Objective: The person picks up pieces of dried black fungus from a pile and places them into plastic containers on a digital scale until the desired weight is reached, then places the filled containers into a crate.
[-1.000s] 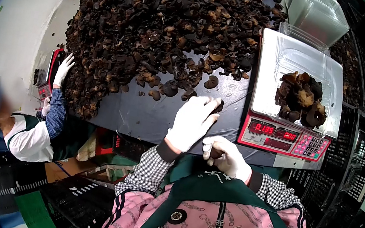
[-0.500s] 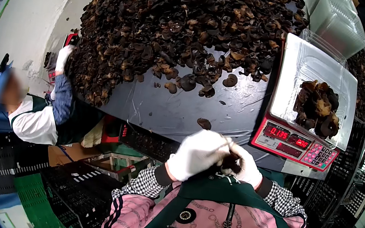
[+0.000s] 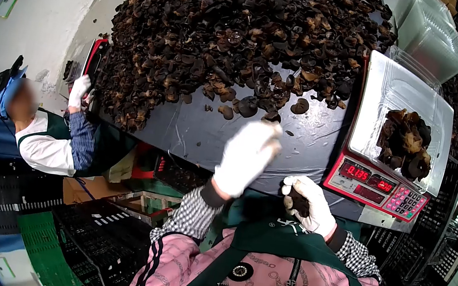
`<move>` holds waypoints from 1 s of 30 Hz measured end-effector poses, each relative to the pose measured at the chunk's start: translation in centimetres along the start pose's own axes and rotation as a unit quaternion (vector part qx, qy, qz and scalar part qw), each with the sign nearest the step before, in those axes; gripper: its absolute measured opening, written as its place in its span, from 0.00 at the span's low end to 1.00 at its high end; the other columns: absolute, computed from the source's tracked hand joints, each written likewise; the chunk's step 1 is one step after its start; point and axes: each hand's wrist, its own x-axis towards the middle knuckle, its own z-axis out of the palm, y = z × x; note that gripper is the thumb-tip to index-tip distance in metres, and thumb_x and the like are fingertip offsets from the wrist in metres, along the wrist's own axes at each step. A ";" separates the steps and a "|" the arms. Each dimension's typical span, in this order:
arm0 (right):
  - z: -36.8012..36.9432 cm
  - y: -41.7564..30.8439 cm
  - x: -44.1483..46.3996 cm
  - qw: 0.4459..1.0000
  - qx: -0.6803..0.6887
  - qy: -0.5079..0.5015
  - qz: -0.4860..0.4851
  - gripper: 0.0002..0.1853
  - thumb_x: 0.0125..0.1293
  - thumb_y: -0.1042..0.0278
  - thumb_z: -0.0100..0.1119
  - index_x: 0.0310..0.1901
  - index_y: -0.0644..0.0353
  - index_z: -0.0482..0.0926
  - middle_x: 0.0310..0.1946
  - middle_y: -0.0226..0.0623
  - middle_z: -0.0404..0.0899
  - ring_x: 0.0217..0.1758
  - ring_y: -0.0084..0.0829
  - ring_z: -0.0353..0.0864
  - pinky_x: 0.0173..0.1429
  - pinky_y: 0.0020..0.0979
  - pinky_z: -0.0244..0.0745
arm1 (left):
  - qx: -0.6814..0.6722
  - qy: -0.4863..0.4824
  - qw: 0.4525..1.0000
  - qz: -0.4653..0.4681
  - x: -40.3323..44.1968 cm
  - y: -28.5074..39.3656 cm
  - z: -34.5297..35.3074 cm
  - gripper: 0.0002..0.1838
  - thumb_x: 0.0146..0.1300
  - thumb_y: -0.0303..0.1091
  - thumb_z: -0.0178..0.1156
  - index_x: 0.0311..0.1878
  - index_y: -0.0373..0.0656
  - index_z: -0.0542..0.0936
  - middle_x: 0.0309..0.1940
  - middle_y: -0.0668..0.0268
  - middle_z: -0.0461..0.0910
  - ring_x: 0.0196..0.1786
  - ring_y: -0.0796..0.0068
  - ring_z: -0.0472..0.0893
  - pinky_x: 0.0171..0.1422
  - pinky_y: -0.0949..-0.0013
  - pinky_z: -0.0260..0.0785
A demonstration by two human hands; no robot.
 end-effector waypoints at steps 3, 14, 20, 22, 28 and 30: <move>0.2 0.1 0.1 1.000 0.026 0.000 -0.017 0.09 0.78 0.63 0.59 0.45 0.60 0.81 0.33 0.33 0.80 0.29 0.28 0.81 0.30 0.28 0.73 | 0.113 0.096 0.983 -0.104 2.0 -4.6 1.5 0.23 0.64 0.29 0.68 0.63 0.42 0.80 0.50 0.57 0.84 0.51 0.55 0.85 0.58 0.61 0.77; 1.9 -1.5 0.1 0.998 0.022 -0.051 -0.041 0.35 0.70 0.74 0.59 0.77 0.53 0.61 0.61 0.42 0.80 0.49 0.35 0.88 0.39 0.29 0.82 | -0.239 -0.151 0.940 -0.191 -0.1 3.1 -2.3 0.25 0.62 0.28 0.71 0.64 0.42 0.83 0.45 0.63 0.87 0.33 0.81 0.78 0.41 0.75 0.74; 0.1 -0.9 1.2 0.998 0.019 -0.053 -0.037 0.16 0.73 0.71 0.60 0.60 0.57 0.76 0.52 0.39 0.82 0.48 0.34 0.88 0.38 0.29 0.82 | 0.134 0.062 0.987 -0.064 4.2 -5.0 0.5 0.21 0.64 0.23 0.64 0.61 0.45 0.84 0.58 0.57 0.83 0.59 0.58 0.83 0.62 0.64 0.77; 0.1 -0.9 0.9 0.998 0.019 -0.048 -0.044 0.10 0.74 0.70 0.61 0.54 0.57 0.77 0.49 0.38 0.83 0.46 0.33 0.87 0.37 0.29 0.81 | 0.143 0.060 0.988 -0.028 4.4 -8.3 1.8 0.18 0.63 0.24 0.64 0.56 0.46 0.84 0.58 0.58 0.82 0.57 0.57 0.82 0.61 0.62 0.77; -0.4 -0.7 1.2 0.999 0.024 -0.032 -0.011 0.06 0.74 0.66 0.60 0.40 0.56 0.75 0.48 0.38 0.84 0.42 0.34 0.86 0.37 0.32 0.79 | -0.038 0.102 0.977 -0.182 1.5 -4.9 -0.1 0.08 0.66 0.27 0.65 0.47 0.39 0.83 0.42 0.55 0.86 0.43 0.55 0.86 0.51 0.60 0.79; -0.7 -0.6 1.5 0.998 -0.013 -0.052 -0.027 0.14 0.71 0.70 0.57 0.57 0.56 0.75 0.56 0.42 0.82 0.46 0.37 0.87 0.39 0.34 0.81 | -0.070 0.044 0.988 -0.130 -0.2 -1.7 -1.0 0.09 0.66 0.29 0.66 0.47 0.38 0.83 0.39 0.55 0.85 0.38 0.56 0.86 0.46 0.61 0.79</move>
